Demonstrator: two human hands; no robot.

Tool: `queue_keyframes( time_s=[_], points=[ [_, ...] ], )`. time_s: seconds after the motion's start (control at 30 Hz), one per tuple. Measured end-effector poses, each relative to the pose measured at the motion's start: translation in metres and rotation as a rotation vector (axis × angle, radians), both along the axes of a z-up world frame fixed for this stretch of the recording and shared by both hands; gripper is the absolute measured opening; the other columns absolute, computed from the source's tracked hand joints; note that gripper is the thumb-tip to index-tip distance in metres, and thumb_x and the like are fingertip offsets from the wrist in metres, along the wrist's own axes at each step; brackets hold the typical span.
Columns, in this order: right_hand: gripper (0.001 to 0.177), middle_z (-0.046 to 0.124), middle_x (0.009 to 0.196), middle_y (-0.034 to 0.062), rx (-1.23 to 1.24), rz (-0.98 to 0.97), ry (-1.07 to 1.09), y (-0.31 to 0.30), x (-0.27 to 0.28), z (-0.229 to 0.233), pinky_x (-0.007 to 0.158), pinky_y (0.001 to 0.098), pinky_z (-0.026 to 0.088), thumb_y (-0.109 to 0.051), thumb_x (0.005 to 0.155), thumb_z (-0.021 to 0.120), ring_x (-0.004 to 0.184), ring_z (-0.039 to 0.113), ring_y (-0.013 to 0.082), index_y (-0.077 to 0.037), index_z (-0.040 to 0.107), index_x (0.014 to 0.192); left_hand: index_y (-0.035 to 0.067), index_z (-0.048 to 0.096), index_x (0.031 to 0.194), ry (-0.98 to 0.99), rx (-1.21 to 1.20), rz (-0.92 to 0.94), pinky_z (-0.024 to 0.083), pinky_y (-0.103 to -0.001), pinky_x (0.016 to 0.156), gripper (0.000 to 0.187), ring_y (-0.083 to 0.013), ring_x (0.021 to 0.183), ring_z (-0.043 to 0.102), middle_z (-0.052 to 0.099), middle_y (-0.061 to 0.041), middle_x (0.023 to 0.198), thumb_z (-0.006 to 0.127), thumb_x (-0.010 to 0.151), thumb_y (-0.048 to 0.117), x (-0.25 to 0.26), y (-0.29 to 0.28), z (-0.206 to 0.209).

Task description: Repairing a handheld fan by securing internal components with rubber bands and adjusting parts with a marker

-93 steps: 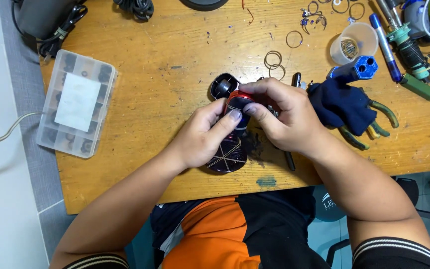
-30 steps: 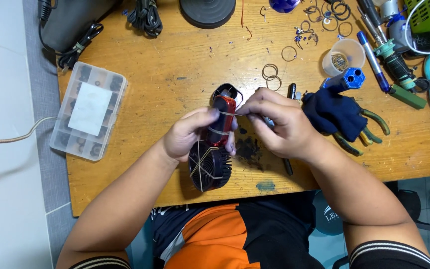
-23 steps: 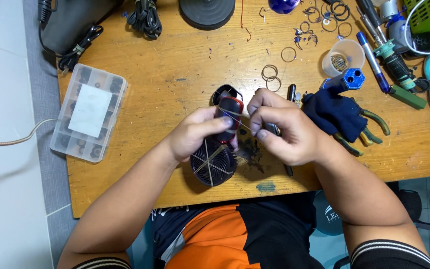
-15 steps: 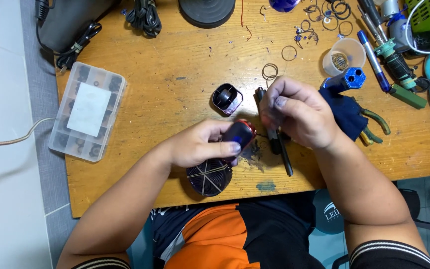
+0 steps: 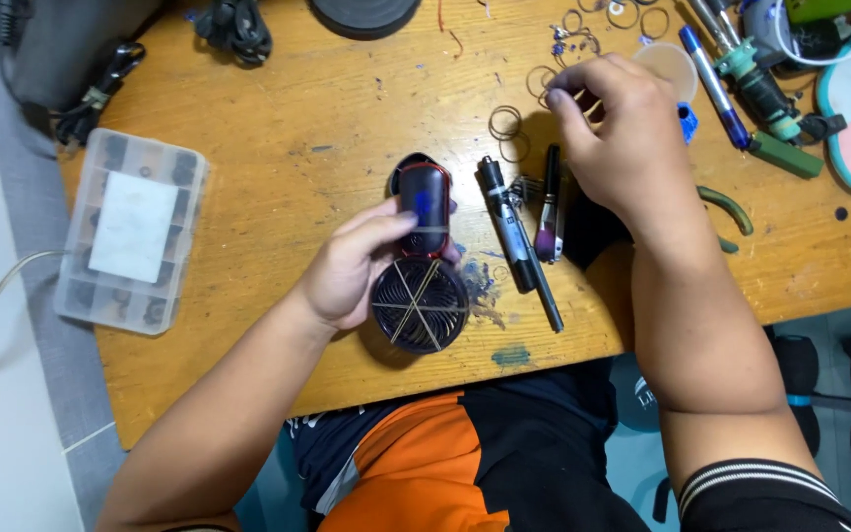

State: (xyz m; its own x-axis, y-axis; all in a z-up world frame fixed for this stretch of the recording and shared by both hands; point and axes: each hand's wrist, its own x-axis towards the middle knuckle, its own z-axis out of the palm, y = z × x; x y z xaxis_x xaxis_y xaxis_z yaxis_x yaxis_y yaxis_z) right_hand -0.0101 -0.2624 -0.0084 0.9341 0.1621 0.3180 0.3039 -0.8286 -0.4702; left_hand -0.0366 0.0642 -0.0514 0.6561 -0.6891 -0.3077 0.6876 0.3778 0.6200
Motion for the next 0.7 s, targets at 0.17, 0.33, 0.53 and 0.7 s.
queue_keyframes(
  time_s=[0.17,0.33,0.53,0.7],
  points=[
    [0.01,0.082,0.116,0.0231,-0.058,0.063,-0.054,0.0,0.001,-0.015,0.093,0.0504,0.058,0.005,0.12,0.076,0.102,0.077,0.0391,0.009,0.082,0.127,-0.01,0.054,0.156,0.136,-0.142,0.046,0.066,-0.058,0.102,0.052,-0.0496,0.113,0.078,0.076,-0.038,0.122,0.061,0.108,0.007,-0.005,-0.001,-0.001],
    [0.01,0.078,0.116,0.023,-0.049,0.081,0.08,0.009,0.005,-0.025,0.089,0.0514,0.056,-0.004,0.122,0.075,0.103,0.073,0.0431,0.005,0.081,0.124,-0.006,0.055,0.164,0.062,0.048,0.011,0.068,-0.053,0.103,0.062,-0.041,0.116,0.08,0.078,-0.033,0.133,0.066,0.106,0.014,-0.006,-0.007,0.016],
    [0.01,0.082,0.111,0.0223,-0.045,0.124,0.134,0.015,0.005,-0.019,0.088,0.0513,0.059,-0.001,0.121,0.074,0.099,0.077,0.0409,0.007,0.079,0.121,-0.002,0.059,0.161,-0.119,0.143,0.012,0.069,-0.046,0.102,0.061,-0.0306,0.116,0.081,0.079,-0.026,0.14,0.07,0.107,0.024,-0.005,-0.007,0.025],
    [0.011,0.07,0.122,0.0167,-0.042,0.037,0.175,0.01,0.003,-0.025,0.093,0.0508,0.053,-0.004,0.116,0.088,0.112,0.067,0.0387,0.0,0.082,0.124,0.001,0.061,0.16,-0.167,0.097,0.029,0.066,-0.042,0.106,0.057,-0.0293,0.116,0.079,0.079,-0.02,0.136,0.071,0.11,0.025,-0.004,-0.006,0.022]
  ],
)
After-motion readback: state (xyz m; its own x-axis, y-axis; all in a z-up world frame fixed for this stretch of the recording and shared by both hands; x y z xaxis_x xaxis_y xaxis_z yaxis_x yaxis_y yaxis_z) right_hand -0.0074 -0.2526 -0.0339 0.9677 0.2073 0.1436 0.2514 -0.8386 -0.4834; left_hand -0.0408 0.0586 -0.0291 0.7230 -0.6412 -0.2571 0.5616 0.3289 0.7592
